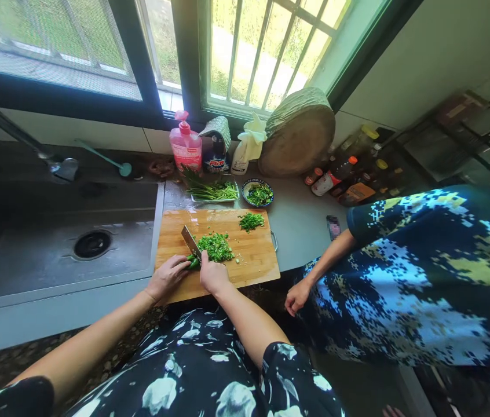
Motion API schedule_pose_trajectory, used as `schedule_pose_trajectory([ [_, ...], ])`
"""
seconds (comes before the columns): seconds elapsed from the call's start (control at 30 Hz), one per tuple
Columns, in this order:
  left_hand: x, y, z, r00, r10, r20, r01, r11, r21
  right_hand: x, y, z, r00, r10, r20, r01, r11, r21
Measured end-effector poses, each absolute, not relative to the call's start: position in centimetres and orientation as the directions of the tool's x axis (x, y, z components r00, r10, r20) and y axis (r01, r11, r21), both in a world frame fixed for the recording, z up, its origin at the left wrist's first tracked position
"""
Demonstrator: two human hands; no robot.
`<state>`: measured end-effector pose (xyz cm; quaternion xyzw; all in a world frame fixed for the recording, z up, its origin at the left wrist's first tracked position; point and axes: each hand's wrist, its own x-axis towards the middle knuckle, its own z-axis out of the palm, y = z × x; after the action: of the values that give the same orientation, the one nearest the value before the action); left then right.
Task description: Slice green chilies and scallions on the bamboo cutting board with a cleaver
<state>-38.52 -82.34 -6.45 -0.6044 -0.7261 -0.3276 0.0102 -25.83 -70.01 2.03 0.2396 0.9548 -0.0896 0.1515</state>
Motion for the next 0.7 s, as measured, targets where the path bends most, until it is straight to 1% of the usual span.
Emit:
schedule_pose_trajectory([
  [0.13,-38.52,-82.29,-6.81,-0.257,0.862,0.437,0.910,0.064,0.409,-25.85,-70.48,2.00,-0.864,0.392,-0.315,0.434,0.898,-0.075],
  [0.27,-38.33,-82.02,-7.09,-0.249,0.855,0.454,0.909,0.046,0.413,-25.93,-70.23,2.29,-0.869,0.371,-0.328,0.415,0.907,-0.074],
  [0.47,-38.30,-82.01,-6.81,-0.231,0.864,0.447,0.902,0.018,0.431,-26.07,-70.26,2.31,-0.844,0.408,-0.348,0.456,0.888,-0.064],
  [0.6,-38.48,-82.05,-6.35,-0.197,0.868,0.455,0.911,-0.009,0.412,-26.10,-70.27,2.28,-0.837,0.419,-0.351,0.471,0.879,-0.073],
  [0.7,-38.51,-81.94,-6.33,-0.210,0.871,0.445,0.894,-0.013,0.448,-26.19,-70.15,2.47,-0.827,0.422,-0.372,0.478,0.876,-0.067],
])
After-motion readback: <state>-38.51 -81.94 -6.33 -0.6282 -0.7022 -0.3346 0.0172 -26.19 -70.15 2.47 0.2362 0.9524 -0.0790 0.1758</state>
